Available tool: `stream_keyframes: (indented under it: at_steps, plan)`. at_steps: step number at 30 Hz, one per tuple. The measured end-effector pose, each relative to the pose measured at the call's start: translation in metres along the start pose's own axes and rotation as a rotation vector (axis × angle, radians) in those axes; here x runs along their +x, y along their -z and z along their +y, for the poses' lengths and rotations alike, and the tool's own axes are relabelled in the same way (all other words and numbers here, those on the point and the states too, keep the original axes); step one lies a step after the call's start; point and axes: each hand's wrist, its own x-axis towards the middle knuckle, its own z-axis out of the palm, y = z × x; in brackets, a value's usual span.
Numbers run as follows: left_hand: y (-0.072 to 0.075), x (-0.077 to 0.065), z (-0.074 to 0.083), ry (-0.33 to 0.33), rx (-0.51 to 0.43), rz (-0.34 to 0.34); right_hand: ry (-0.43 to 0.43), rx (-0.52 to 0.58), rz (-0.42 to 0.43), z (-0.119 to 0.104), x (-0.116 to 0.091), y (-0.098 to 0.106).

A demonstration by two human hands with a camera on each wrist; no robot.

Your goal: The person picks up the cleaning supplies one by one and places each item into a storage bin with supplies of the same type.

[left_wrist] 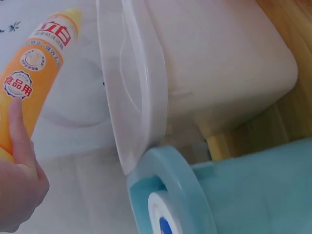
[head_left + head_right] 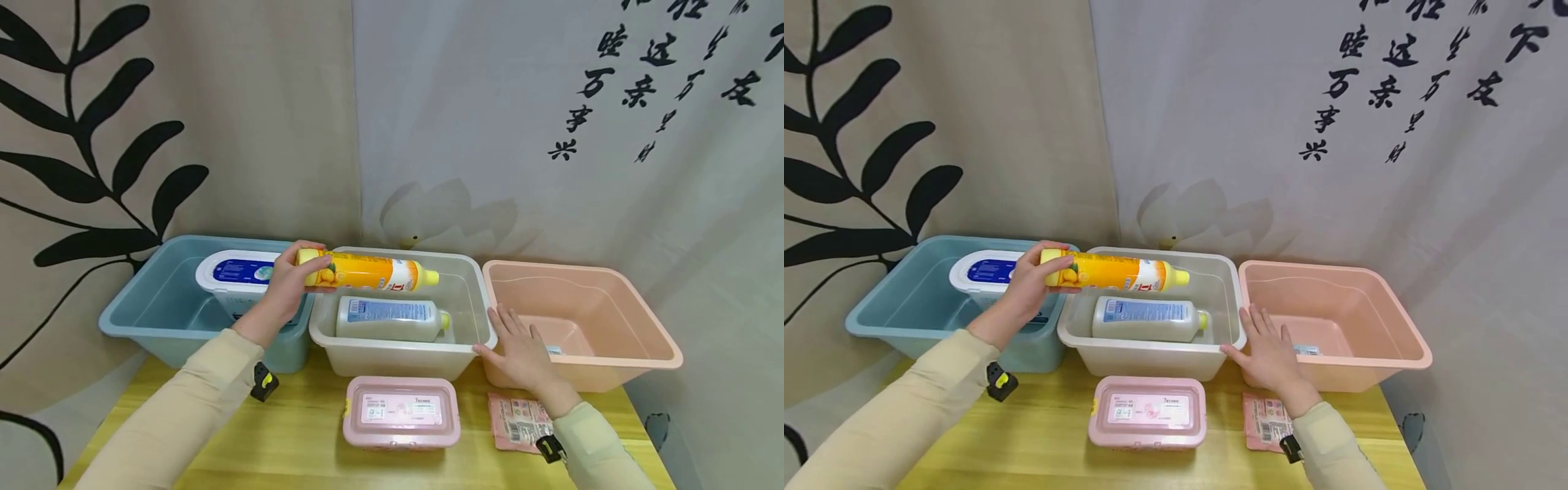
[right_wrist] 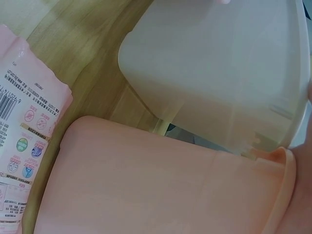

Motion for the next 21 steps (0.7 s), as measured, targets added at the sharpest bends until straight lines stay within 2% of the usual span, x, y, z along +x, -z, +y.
stream_keyframes:
  at_steps: [4, 9, 18, 21]
  plan:
    - [-0.006, 0.007, -0.003, 0.029, -0.014, 0.011, -0.001, -0.004, -0.001, 0.0, 0.0, 0.0]
    - [-0.015, 0.014, -0.004, 0.075, 0.015, 0.026, -0.003, -0.009, 0.006, 0.0, 0.0, 0.002]
    - [-0.037, 0.029, -0.007, 0.184, 0.03, 0.053, -0.006, -0.009, 0.014, 0.001, -0.001, 0.001]
    - [-0.043, 0.033, -0.009, 0.187, 0.043, 0.055, -0.007, -0.005, 0.014, 0.001, -0.001, 0.0]
